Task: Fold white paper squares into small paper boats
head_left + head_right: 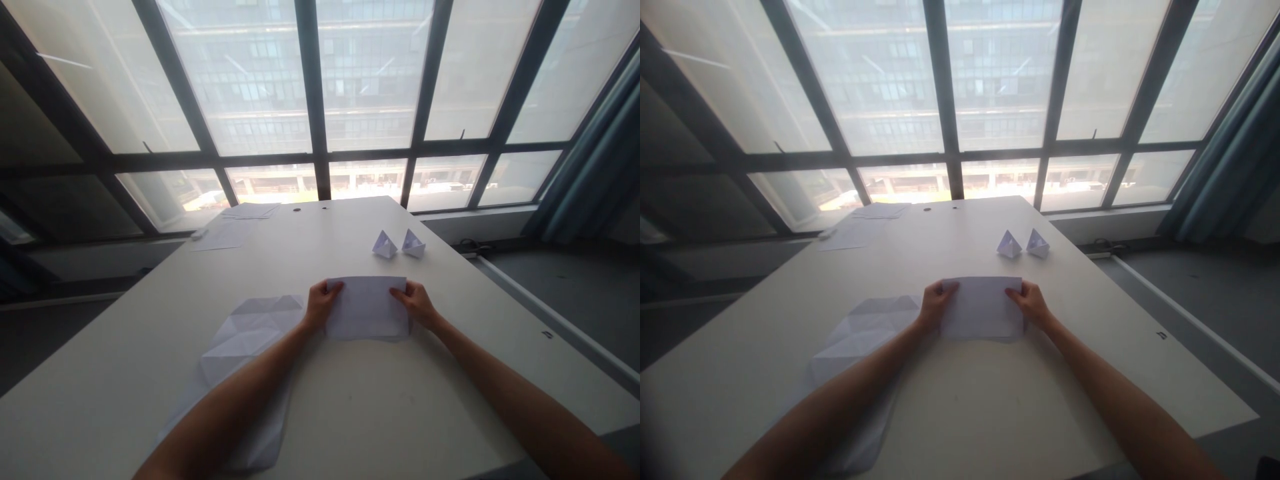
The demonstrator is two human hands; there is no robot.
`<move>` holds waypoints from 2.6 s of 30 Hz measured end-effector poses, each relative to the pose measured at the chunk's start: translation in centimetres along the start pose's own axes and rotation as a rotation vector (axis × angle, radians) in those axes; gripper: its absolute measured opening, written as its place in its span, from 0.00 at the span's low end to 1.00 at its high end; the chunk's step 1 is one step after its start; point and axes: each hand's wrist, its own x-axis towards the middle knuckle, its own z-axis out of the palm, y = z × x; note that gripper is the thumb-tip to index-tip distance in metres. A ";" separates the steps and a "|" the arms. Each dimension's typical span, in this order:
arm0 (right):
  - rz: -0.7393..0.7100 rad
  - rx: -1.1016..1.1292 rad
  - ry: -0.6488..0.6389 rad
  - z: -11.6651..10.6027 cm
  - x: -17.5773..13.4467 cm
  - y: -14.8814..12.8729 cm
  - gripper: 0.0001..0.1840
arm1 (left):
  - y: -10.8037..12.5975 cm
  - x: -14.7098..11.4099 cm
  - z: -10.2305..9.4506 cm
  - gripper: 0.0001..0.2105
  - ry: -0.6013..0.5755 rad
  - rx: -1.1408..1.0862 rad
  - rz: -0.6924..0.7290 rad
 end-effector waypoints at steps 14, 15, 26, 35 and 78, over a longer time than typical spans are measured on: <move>0.071 -0.106 0.319 0.6 -0.2 -0.9 0.20 | 1.7 -1.0 0.2 0.50 -0.308 -0.088 -0.043; 0.086 -0.124 0.308 0.5 -0.1 -0.8 0.21 | 1.8 -1.0 0.2 0.47 -0.296 -0.063 -0.037; 0.015 -0.517 0.040 -0.2 0.1 0.2 0.14 | 1.5 -0.9 0.1 0.08 -0.139 0.477 0.453; -0.070 -0.979 0.064 1.5 -1.1 -0.8 0.31 | 1.8 -2.9 1.0 0.34 -0.873 0.958 0.522; -0.229 -1.076 -0.456 2.4 -0.6 0.7 0.36 | 1.1 -2.6 0.8 0.34 -0.857 1.126 0.455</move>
